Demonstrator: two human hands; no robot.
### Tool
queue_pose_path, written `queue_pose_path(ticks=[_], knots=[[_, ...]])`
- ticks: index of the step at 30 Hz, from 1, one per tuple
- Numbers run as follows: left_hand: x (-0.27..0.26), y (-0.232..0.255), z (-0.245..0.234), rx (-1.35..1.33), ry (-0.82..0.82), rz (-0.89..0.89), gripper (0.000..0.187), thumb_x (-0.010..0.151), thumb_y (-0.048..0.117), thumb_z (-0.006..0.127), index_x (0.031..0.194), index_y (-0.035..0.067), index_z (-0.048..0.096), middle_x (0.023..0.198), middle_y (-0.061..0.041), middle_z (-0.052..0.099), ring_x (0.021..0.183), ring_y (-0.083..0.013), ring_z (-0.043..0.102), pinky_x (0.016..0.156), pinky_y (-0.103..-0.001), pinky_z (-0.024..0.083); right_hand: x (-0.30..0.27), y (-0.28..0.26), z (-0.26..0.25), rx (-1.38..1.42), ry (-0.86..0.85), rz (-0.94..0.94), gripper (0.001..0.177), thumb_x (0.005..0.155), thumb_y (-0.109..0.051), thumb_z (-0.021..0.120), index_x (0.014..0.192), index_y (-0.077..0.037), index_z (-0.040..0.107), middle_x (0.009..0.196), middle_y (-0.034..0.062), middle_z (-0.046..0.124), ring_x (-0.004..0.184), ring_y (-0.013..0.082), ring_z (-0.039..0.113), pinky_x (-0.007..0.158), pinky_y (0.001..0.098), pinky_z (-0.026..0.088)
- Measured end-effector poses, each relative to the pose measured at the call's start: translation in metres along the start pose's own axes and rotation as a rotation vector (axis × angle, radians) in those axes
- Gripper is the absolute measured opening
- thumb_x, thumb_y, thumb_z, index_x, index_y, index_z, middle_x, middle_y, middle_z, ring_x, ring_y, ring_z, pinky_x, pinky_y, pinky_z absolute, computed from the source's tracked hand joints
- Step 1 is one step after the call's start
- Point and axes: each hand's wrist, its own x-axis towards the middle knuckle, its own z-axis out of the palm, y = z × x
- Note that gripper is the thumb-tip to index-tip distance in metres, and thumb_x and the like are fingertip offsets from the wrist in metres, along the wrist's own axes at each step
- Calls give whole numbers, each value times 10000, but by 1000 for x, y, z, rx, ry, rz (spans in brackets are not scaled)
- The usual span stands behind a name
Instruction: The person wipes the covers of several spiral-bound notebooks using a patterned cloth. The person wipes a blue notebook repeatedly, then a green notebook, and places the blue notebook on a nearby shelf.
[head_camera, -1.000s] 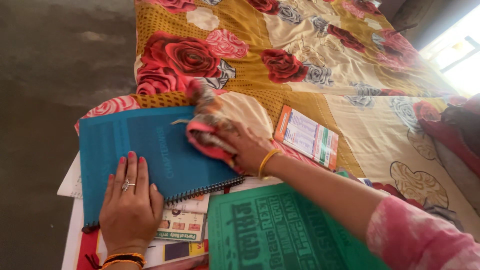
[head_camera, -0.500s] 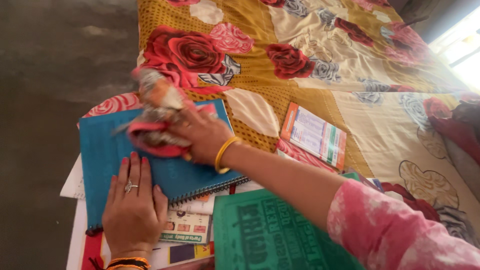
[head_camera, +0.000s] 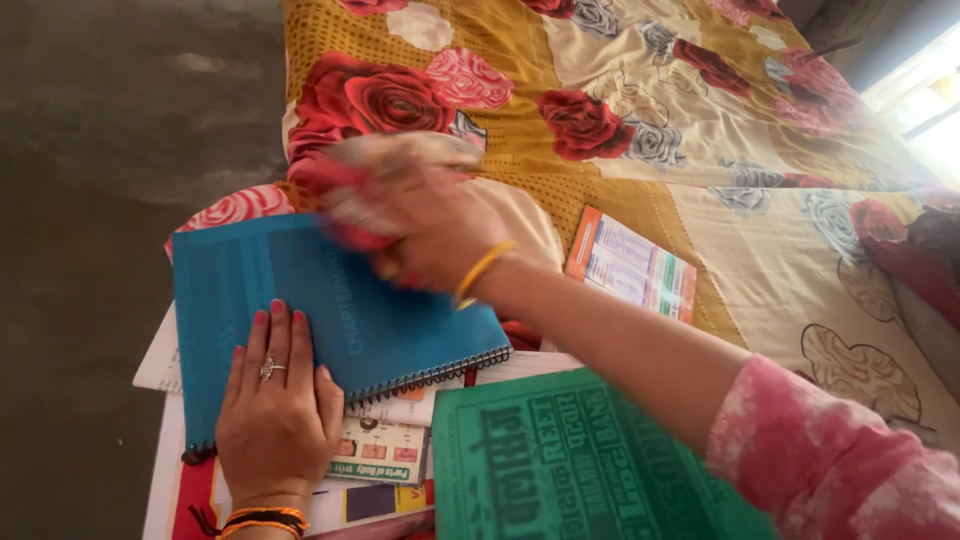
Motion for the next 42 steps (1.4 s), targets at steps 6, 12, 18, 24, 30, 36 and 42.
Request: queue_pose_path(ticks=[6,12,18,24,30,36,42], knots=[[-1,1,1,26,-311,-170,490,945,288,535,1379,73,609,1295,-124,644,1214,-322,608,1080,-458,471,53,-89,64,-147,-143,-543,364,862,-321,634,1215,-391,693,1388,-3,565,1299,333,550,997,504,501],[2,0,-2,-19,-20,4,568,895,222,532,1400,-35,574,1494,-205,548,1368,-370,519,1133,-491,417,92,-68,116,-161,65,-466,270,870,-350,593,1092,-391,741,1334,-14,586,1244,349,582,983,535,502],[5,2,-5,7,-43,-5,563,917,218,518,1424,-22,559,1556,-187,500,1440,-344,474,1166,-489,390,109,-31,64,-299,-163,-114,444,918,-199,636,1361,-226,629,1390,87,557,1181,373,584,891,511,540],[-2,-3,0,-318,-171,-459,491,956,295,538,1388,62,570,1367,-138,633,1302,-329,582,1097,-458,465,45,-84,13,86,-62,-48,837,638,-357,813,1421,-225,549,1426,98,510,1262,363,562,1022,470,526],[7,-42,19,-1352,488,-697,545,1114,273,515,1534,-42,367,1517,-184,496,1400,-275,536,1186,-402,442,-26,-118,18,69,-151,-168,790,748,-344,787,1488,-344,511,1617,130,395,1246,413,539,1118,507,458],[4,-40,24,-1144,257,-736,679,1031,330,601,1543,-12,315,1584,-184,403,1379,-264,540,1108,-371,452,-67,-30,21,17,-107,-25,771,799,-401,783,1498,-285,478,1564,187,375,1385,469,436,1121,518,402],[13,-17,5,-672,103,-541,955,815,331,848,1525,-52,336,1635,-244,323,1429,-335,458,1134,-412,417,-83,48,10,-107,-344,332,735,835,-239,705,1522,-305,450,1533,158,395,1306,466,459,1053,554,430]])
